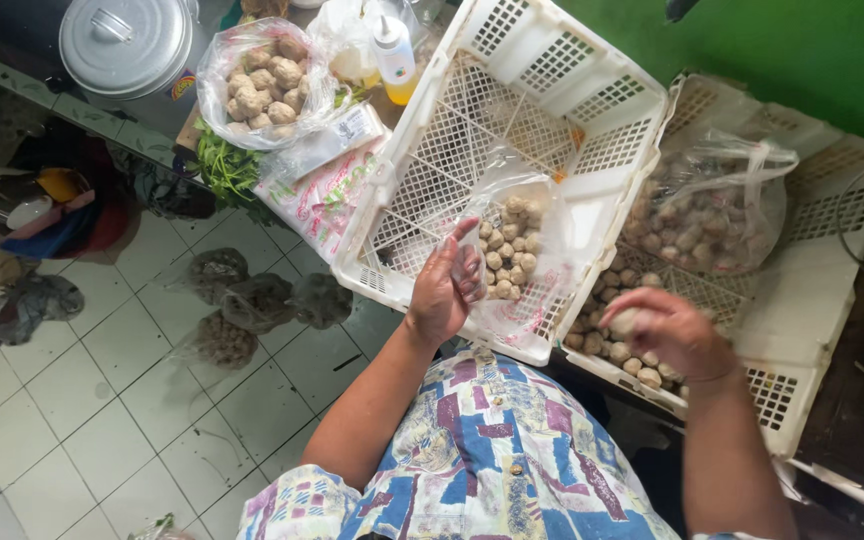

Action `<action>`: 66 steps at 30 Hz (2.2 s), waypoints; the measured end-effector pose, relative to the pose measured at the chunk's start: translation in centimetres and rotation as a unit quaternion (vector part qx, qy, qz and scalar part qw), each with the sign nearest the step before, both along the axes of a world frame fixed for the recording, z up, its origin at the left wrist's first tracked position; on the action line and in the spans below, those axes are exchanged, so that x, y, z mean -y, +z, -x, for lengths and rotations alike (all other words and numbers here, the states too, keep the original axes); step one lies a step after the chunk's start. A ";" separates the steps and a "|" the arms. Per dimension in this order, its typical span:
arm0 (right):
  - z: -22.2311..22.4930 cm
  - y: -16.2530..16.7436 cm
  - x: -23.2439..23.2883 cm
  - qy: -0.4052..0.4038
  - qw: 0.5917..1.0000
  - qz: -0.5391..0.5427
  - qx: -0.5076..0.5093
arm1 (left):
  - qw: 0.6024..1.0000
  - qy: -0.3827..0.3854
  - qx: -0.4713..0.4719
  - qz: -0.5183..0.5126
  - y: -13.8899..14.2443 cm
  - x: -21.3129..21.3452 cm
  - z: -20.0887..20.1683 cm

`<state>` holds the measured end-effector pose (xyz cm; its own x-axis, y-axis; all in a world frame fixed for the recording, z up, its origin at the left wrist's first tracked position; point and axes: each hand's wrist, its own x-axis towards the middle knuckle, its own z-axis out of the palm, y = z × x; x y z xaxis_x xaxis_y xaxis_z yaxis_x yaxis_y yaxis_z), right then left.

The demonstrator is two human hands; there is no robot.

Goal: The person sits at a table and packs meatballs from a large plastic crate into clear plastic bags, filling each bag by hand, gathering and securing the bag opening, and setting filled bags aside while taking more meatballs from the crate.

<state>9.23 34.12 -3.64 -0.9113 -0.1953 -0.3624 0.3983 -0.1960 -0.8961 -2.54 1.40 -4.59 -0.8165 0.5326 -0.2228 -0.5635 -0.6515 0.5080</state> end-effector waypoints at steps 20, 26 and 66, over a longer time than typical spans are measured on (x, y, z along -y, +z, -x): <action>-0.7 -1.8 12.9 -0.216 0.741 -0.570 -0.282 | 0.996 -0.092 0.000 -0.019 -1.4 0.2 0.0; -1.2 -1.4 13.0 -0.208 0.678 -0.636 -0.304 | 0.994 -0.109 0.018 -0.010 -1.5 0.1 -0.1; 1.5 -3.3 -3.4 0.056 0.997 0.027 0.050 | 1.000 0.027 0.005 0.008 0.1 0.3 0.0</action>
<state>7.75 37.49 -6.96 -0.8424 -0.3153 -0.4369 0.5077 -0.1929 -0.8396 -2.54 1.06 -4.47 -0.8415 0.4842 -0.2397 -0.5333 -0.6732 0.5122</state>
